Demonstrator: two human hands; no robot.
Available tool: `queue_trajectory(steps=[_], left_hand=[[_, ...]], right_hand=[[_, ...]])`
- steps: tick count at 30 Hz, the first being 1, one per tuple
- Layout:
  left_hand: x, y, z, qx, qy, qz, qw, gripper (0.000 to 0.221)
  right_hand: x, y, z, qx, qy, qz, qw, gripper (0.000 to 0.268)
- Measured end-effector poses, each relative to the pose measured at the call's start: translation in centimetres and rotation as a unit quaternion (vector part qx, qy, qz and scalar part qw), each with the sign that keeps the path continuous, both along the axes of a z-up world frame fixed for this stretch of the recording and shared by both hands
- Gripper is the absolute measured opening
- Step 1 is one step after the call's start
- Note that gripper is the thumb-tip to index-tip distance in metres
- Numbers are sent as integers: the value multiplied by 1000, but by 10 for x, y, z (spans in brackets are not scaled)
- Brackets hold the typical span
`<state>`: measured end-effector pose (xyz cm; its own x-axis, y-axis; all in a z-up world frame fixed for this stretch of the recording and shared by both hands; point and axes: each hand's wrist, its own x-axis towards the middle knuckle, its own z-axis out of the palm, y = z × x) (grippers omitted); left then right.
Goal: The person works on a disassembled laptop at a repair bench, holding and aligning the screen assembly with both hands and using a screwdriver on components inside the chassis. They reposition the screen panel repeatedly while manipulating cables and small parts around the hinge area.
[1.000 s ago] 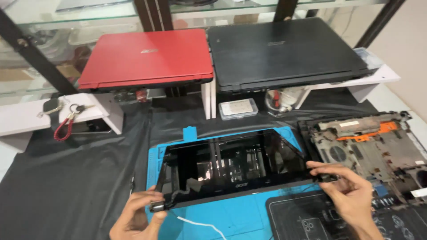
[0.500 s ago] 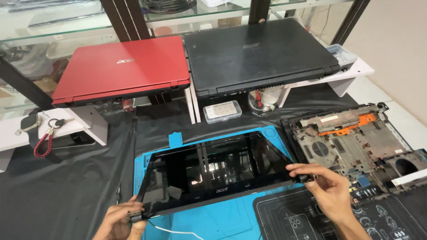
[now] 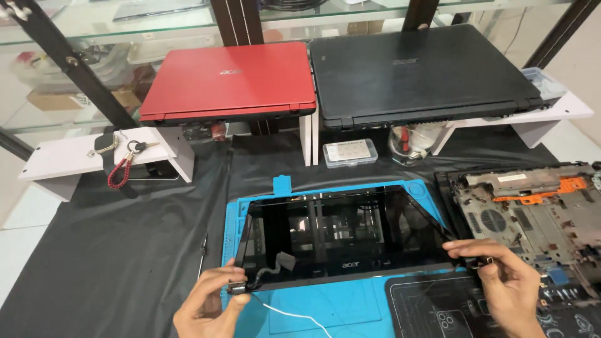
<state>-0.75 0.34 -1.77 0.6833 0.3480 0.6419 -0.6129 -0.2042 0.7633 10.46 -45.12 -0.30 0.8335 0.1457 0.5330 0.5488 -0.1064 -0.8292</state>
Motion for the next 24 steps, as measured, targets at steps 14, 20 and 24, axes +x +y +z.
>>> queue_trajectory(steps=[14, 20, 24], left_hand=[[-10, 8, -9, 28, 44, -13, 999, 29], [-21, 16, -17, 100, 61, -20, 993, 30], [-29, 18, -24, 138, 130, -11, 982, 27]], right_hand=[[-2, -6, -12, 43, 35, 25, 998, 37], [-6, -15, -22, 35, 48, 47, 997, 30], [-8, -17, -30, 68, 77, 57, 993, 24]])
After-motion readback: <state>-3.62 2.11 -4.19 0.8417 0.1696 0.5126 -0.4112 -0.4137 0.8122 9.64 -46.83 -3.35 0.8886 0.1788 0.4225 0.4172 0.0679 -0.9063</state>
